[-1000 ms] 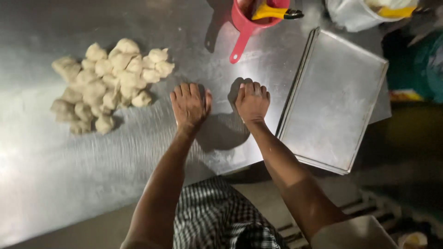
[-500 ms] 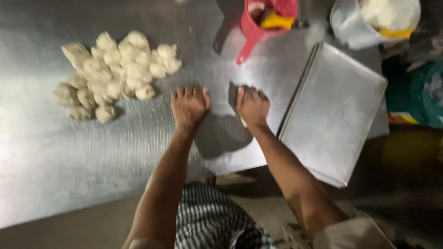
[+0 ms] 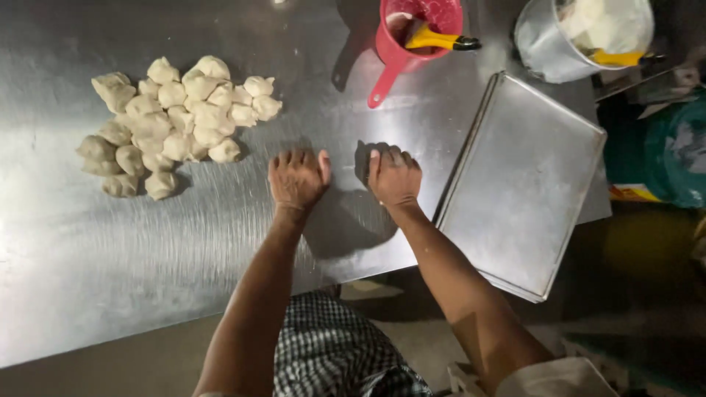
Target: Rolling and shaping portions of dough into long strips, brushing them, and placing them on a baking tray.
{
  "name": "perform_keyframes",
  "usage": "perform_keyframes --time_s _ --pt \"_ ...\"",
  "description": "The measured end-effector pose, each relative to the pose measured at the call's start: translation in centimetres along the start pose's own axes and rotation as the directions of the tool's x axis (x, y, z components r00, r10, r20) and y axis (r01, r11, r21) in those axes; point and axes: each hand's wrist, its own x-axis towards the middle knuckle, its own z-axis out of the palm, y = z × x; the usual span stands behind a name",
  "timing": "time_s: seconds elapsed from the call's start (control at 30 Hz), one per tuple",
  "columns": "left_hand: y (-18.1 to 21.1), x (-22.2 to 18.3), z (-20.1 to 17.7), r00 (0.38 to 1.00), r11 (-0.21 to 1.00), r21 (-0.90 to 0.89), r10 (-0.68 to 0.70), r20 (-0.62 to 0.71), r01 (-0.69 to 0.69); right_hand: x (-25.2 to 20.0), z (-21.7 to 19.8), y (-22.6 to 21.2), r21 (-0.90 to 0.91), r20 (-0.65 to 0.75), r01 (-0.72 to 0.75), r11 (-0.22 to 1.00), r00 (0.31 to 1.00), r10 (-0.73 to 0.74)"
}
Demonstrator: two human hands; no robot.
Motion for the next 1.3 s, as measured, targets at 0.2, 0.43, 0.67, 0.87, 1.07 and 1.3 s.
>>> perform_keyframes --time_s 0.2,0.43,0.67,0.87,1.07,1.3 --pt "1.1 -1.0 -1.8 0.994 1.000 -0.020 0.005 -0.110 -0.007 -1.3 -0.5 -0.1 -0.002 -0.002 -0.037 0.999 0.999 0.037" --pt "0.4 -1.8 0.1 0.999 0.999 0.021 -0.042 0.028 0.041 -1.2 -2.1 -1.2 -0.164 0.464 -0.269 0.949 0.828 0.315" --pt "0.5 -2.4 -0.8 0.930 0.989 0.003 0.143 -0.340 -0.151 -1.2 -1.2 -1.0 0.026 -0.083 0.058 0.998 0.995 -0.056" --pt "1.1 -2.6 -2.9 0.986 0.997 -0.003 -0.081 0.143 0.083 -1.9 -2.5 -1.4 -0.036 0.382 -0.203 0.978 0.902 0.202" --pt "0.6 -1.9 -1.7 0.996 0.997 0.046 0.072 -0.047 -0.070 -2.3 0.2 -0.5 0.061 0.012 0.009 0.998 1.000 -0.009" --pt "1.4 -8.5 -3.7 0.995 0.997 0.034 0.063 0.074 -0.065 -8.2 -5.2 -4.2 0.074 0.203 -0.131 0.989 0.973 0.113"
